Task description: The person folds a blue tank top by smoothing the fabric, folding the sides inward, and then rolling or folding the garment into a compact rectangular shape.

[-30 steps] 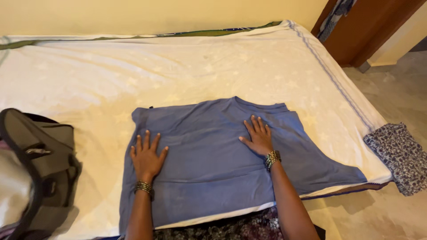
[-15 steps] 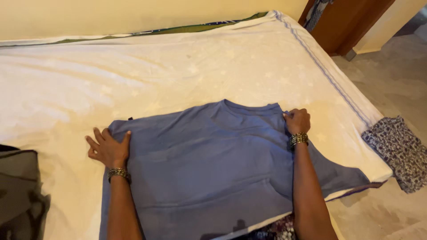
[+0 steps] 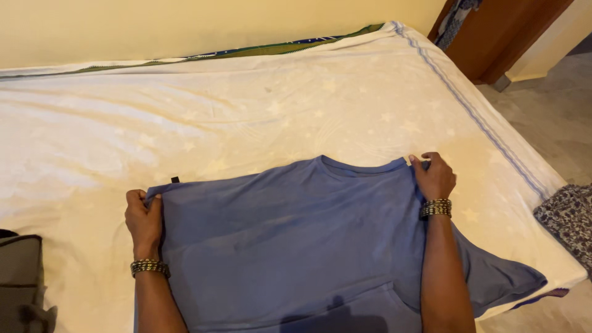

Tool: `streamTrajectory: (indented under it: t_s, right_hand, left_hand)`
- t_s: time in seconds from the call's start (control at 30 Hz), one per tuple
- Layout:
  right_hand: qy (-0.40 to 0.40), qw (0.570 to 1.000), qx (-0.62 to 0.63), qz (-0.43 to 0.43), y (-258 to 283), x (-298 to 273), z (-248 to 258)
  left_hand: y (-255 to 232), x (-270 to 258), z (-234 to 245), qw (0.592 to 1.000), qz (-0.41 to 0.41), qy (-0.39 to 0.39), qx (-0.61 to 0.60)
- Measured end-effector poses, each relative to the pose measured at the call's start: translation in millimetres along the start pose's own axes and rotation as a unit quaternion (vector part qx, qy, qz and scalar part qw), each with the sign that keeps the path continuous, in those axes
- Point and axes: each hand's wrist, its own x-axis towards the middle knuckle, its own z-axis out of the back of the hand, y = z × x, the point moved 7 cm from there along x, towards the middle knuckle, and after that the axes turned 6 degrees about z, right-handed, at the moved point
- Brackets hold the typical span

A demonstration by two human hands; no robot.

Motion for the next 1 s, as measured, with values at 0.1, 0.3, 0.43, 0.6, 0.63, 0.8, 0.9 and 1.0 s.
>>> streamTrajectory:
  t_s: [0.1,0.3,0.43,0.6,0.63,0.8,0.9,1.0]
  right_hand:
    - [-0.032,0.991,-0.088,0.1,28.7,-2.7,7.2]
    - [0.034,0.992,-0.061,0.108,31.8,15.0,-37.9]
    - [-0.055,0.994,-0.044,0.087,19.5,46.5,-51.5]
    - [0.058,0.998,-0.004,0.006,-2.5,54.8,-73.8]
    - [0.094,0.995,0.036,-0.005,-9.2,59.4,-75.7]
    - [0.278,0.915,0.293,0.015,-3.3,61.3,-71.0]
    - [0.348,0.891,0.289,0.043,20.8,51.8,-54.0]
    - [0.392,0.871,0.295,0.015,33.9,42.4,-34.6]
  left_hand:
    - [-11.9,-2.2,2.0,0.999,0.013,0.006,-0.047]
    - [-18.9,-5.3,11.8,0.994,-0.01,-0.059,-0.087]
    - [-16.6,-4.1,17.1,0.99,-0.004,-0.069,-0.125]
    - [-11.3,3.4,19.4,0.98,0.014,-0.075,-0.183]
    - [-9.2,5.1,18.2,0.965,0.014,-0.064,-0.255]
    - [-2.1,6.4,20.1,0.962,0.04,-0.064,-0.262]
    - [-4.3,5.4,19.4,0.962,0.048,-0.051,-0.265]
    - [-5.6,6.1,18.3,0.966,0.056,-0.041,-0.248]
